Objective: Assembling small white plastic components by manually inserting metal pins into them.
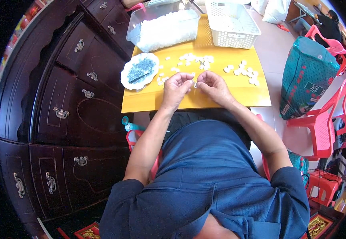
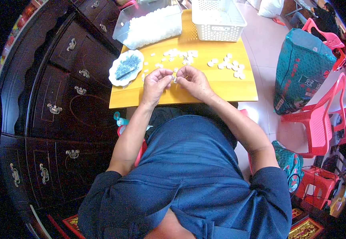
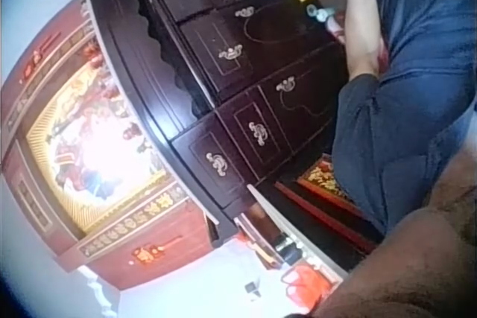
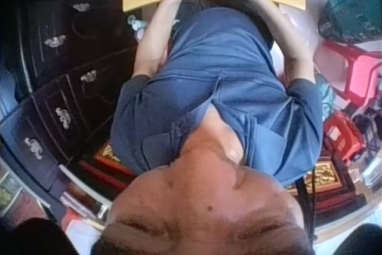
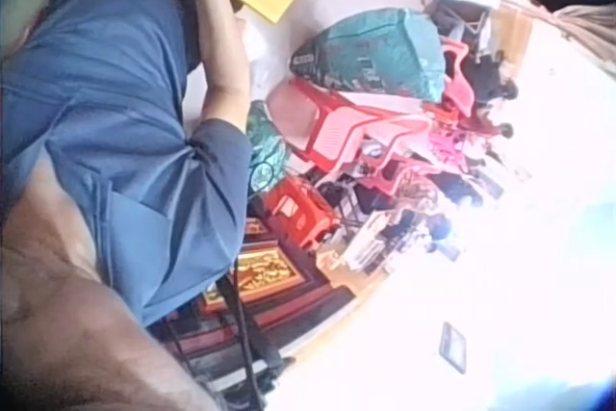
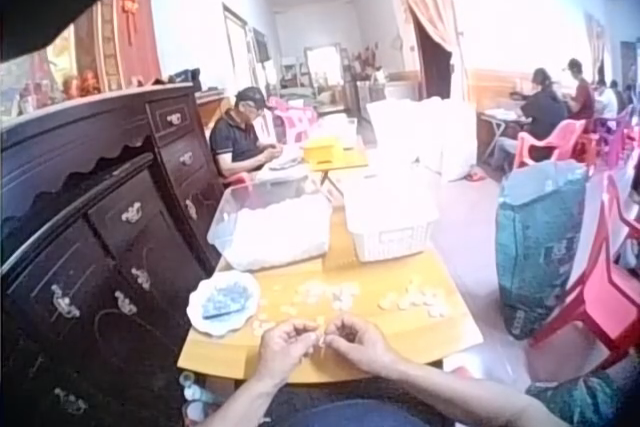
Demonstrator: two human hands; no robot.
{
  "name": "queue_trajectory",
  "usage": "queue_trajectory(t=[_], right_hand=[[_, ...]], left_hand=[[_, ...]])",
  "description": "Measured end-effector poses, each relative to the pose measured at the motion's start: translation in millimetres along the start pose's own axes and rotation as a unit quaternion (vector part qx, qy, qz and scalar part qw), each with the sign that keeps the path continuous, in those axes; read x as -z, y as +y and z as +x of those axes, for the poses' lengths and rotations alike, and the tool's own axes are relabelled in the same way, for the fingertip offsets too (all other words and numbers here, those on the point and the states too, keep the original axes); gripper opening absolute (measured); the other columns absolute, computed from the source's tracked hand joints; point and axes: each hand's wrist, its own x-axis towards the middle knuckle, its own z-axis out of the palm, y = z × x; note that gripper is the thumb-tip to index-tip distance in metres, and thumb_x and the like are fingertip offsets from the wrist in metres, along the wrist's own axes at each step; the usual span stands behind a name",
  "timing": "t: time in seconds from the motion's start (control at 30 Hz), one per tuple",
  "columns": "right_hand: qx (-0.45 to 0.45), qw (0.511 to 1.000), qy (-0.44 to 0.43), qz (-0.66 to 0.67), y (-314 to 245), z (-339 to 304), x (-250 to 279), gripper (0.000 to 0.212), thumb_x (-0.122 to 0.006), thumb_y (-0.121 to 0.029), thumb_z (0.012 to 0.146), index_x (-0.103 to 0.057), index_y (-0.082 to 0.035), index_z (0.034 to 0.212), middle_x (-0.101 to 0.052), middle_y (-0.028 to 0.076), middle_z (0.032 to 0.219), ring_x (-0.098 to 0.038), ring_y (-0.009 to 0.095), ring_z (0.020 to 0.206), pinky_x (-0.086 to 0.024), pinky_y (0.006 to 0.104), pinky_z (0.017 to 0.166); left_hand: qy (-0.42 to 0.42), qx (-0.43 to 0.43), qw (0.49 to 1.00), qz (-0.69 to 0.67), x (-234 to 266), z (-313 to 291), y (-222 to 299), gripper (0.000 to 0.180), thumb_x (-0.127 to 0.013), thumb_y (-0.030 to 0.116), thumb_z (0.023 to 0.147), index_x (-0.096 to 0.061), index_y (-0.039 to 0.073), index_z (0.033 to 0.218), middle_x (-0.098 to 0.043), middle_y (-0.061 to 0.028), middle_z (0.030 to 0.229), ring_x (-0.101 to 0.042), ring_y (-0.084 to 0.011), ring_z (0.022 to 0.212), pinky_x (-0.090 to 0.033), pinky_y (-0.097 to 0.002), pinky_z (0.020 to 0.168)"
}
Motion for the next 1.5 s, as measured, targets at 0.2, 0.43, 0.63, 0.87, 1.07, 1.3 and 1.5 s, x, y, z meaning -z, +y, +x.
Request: queue_trajectory(t=[0.2, 0.43, 0.63, 0.87, 1.07, 1.3, 1.5], right_hand=[[0.001, 1.0, 0.006, 0.001, 0.0, 0.2, 0.4, 0.008, -0.063, -0.005, 0.095, -0.059, -0.005, 0.101, -0.061, -0.002, 0.091, -0.058, 0.005, 0.079, -0.05, 0.0213, 0.069], [-0.008, 1.0, 0.013, -0.006, -3.8, -1.0, -0.6, 0.007, -0.064, -0.006, 0.095, -0.059, -0.005, 0.1, -0.061, -0.003, 0.089, -0.057, 0.004, 0.076, -0.049, 0.0209, 0.067], [-0.005, 1.0, 0.014, -0.011, -0.2, -0.3, 0.0, 0.007, -0.064, -0.005, 0.095, -0.059, -0.006, 0.1, -0.061, -0.003, 0.089, -0.057, 0.004, 0.076, -0.049, 0.0206, 0.067], [0.004, 1.0, 0.016, -0.007, 4.9, 0.0, -0.4, 0.007, -0.065, -0.004, 0.094, -0.06, -0.005, 0.1, -0.062, -0.003, 0.087, -0.057, 0.003, 0.075, -0.048, 0.02, 0.065], [0.018, 0.999, 0.05, -0.007, 2.2, -3.2, -6.9, 0.006, -0.066, -0.004, 0.093, -0.062, -0.004, 0.097, -0.063, -0.003, 0.083, -0.056, 0.003, 0.07, -0.046, 0.0185, 0.061], [0.031, 0.997, 0.076, -0.002, 6.5, -3.6, -9.8, 0.007, -0.067, -0.003, 0.092, -0.062, -0.003, 0.097, -0.064, -0.003, 0.083, -0.057, 0.003, 0.071, -0.047, 0.0183, 0.063], [0.064, 0.99, 0.115, -0.051, 10.3, -5.3, -15.4, 0.006, -0.068, -0.003, 0.09, -0.064, -0.003, 0.094, -0.065, -0.002, 0.083, -0.06, 0.004, 0.073, -0.05, 0.0199, 0.066]], left_hand=[[-0.005, 0.002, 1.0, 0.009, 0.0, 0.0, 0.2, 0.013, -0.069, 0.005, 0.091, -0.07, 0.002, 0.104, -0.069, 0.0001, 0.087, -0.06, -0.0035, 0.071, -0.05, -0.019, 0.062], [0.002, 0.004, 1.0, 0.004, -1.3, -0.2, 1.5, 0.014, -0.069, 0.007, 0.091, -0.069, 0.002, 0.104, -0.068, 0.0007, 0.085, -0.059, -0.0034, 0.068, -0.049, -0.019, 0.061], [-0.006, 0.005, 1.0, 0.004, -2.2, -0.7, 2.3, 0.014, -0.069, 0.008, 0.091, -0.068, 0.002, 0.104, -0.066, 0.0008, 0.082, -0.057, -0.0043, 0.066, -0.048, -0.0194, 0.06], [-0.009, 0.004, 1.0, 0.016, -1.9, 0.1, -1.9, 0.013, -0.07, 0.006, 0.091, -0.069, 0.002, 0.103, -0.066, 0.0012, 0.08, -0.057, -0.0041, 0.066, -0.047, -0.0188, 0.06], [-0.015, -0.01, 1.0, 0.001, -2.2, 1.3, -3.8, 0.012, -0.068, 0.001, 0.09, -0.069, 0.001, 0.102, -0.067, 0.0016, 0.084, -0.059, -0.0028, 0.069, -0.048, -0.0184, 0.061], [0.005, -0.028, 1.0, 0.008, -6.7, 1.4, -8.8, 0.01, -0.068, -0.001, 0.089, -0.069, 0.001, 0.098, -0.067, 0.0012, 0.084, -0.059, -0.0026, 0.069, -0.049, -0.0186, 0.061], [0.019, -0.041, 0.999, 0.012, -12.5, 3.6, -14.5, 0.009, -0.066, -0.004, 0.088, -0.07, 0.001, 0.095, -0.068, 0.0009, 0.084, -0.059, -0.0022, 0.07, -0.049, -0.0183, 0.062]])
